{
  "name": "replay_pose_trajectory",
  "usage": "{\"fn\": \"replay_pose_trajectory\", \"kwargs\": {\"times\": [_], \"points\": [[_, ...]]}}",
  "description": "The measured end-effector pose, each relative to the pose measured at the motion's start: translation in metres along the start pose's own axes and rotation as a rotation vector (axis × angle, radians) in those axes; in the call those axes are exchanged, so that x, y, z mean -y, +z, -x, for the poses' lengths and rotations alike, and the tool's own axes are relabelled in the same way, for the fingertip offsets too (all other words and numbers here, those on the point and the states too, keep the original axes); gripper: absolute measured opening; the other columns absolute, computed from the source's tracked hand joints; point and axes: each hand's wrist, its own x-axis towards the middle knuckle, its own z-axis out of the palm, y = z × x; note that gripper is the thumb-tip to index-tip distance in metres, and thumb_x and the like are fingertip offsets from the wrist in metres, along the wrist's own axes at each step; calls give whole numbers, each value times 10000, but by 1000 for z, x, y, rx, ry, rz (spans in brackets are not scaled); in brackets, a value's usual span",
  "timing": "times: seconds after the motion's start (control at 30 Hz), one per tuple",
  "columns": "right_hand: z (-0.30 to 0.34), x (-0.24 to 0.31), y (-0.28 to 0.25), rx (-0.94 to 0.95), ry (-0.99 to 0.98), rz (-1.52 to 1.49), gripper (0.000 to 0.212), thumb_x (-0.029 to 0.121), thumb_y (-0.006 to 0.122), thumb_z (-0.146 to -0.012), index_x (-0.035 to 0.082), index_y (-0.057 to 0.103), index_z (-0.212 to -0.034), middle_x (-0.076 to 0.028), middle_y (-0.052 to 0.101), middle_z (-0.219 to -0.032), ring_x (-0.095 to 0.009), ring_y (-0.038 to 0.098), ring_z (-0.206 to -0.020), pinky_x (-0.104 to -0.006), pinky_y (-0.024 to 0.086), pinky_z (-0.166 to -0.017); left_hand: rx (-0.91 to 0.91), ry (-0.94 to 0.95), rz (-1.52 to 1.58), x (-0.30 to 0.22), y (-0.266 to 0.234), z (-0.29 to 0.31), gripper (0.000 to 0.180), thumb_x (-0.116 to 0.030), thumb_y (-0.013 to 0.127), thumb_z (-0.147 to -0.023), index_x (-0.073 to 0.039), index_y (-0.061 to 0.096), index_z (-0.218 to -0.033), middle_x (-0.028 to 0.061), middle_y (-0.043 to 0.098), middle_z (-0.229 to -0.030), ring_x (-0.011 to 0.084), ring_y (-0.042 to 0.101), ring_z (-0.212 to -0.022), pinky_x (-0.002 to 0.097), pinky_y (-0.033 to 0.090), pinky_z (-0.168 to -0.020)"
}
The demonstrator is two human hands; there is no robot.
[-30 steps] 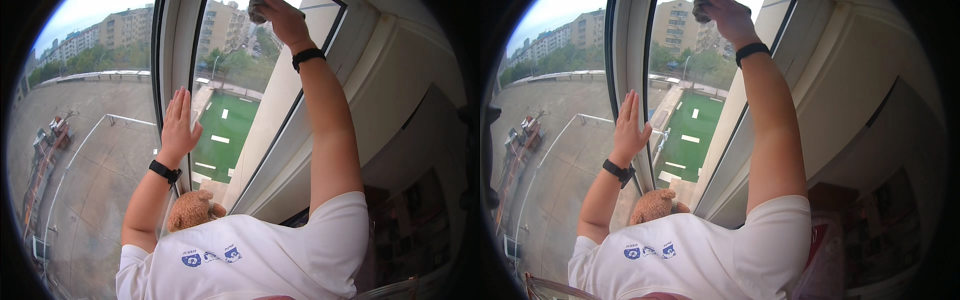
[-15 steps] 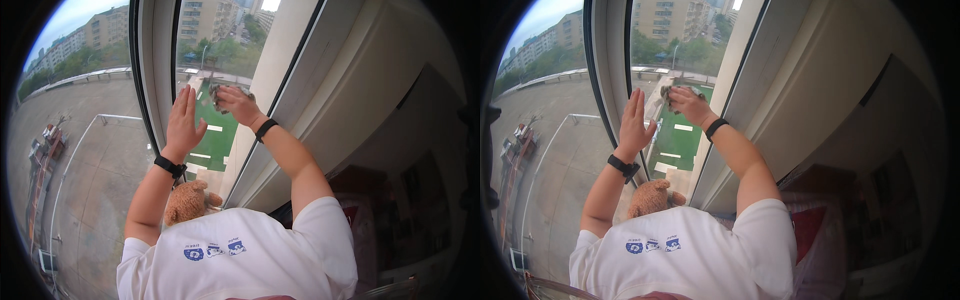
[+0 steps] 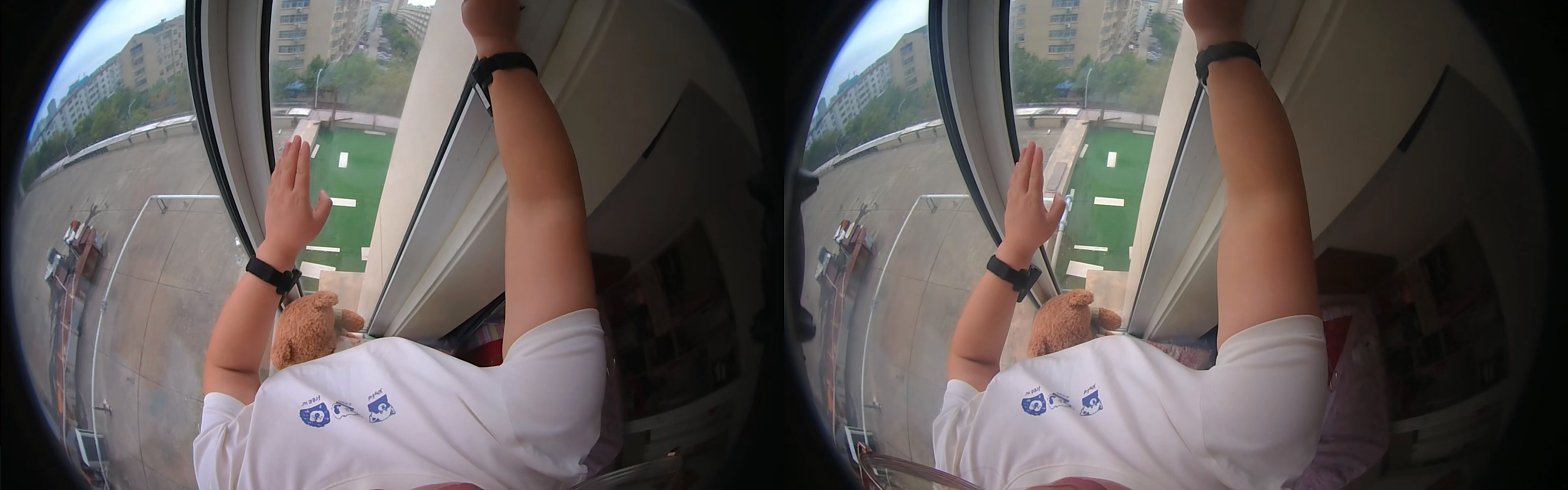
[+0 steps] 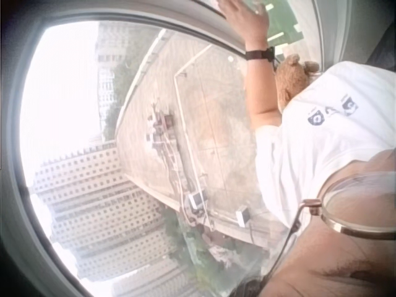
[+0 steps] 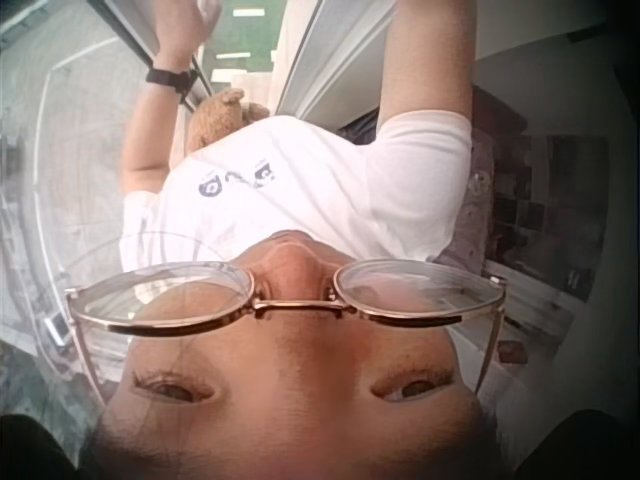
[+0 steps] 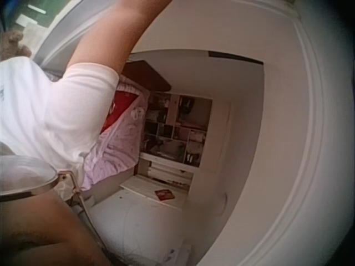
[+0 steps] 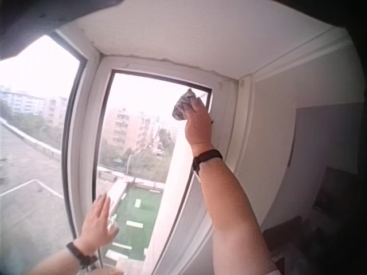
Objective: The person wipes a large curved window with a cloth while lying on a bed. They repeatedly wipe different sections of the glass, occasionally adjusting the cloth, and finish by moving away from the window.
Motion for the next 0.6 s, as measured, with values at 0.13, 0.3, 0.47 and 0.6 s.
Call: {"fn": "replay_pose_trajectory", "kwargs": {"times": [0.13, 0.3, 0.47, 0.6], "points": [[-5, 4, 9, -92, 27, -18, 181, 47, 579, -879, -16, 677, -1019, -181, 625, -1190, -366, 590, -1098, -414, 487, -942, 26, -16, 15, 2, 6, -1, 829, -93, 644, -795, 1, 254, -1520, 196, 284, -1572, 368, 290, -1449, 447, 282, -1174], [25, 35, -6, -63, 175, -266, 143, 25, 560, -916, -30, 649, -1013, -177, 616, -1169, -349, 592, -1068, -391, 487, -912, 36, -5, 33, 8, 17, 4, 831, -94, 650, -799, -3, 251, -1522, 203, 283, -1572, 368, 288, -1450, 445, 282, -1174], [81, 77, -13, -64, 120, -35, 193, 36, 576, -902, 6, 666, -1070, -168, 579, -1301, -373, 531, -1211, -428, 427, -1032, 50, -40, 35, 7, 26, 15, 804, -99, 641, -796, -2, 281, -1509, 199, 310, -1558, 369, 320, -1433, 447, 299, -1163], [165, 114, -19, 144, 217, -75, 315, -7, 569, -853, 60, 669, -1144, -133, 560, -1344, -373, 487, -1280, -452, 409, -1071, 57, -24, 47, 1, 33, 18, 776, -109, 636, -787, 0, 326, -1490, 198, 346, -1538, 378, 351, -1411, 449, 323, -1146]]}}
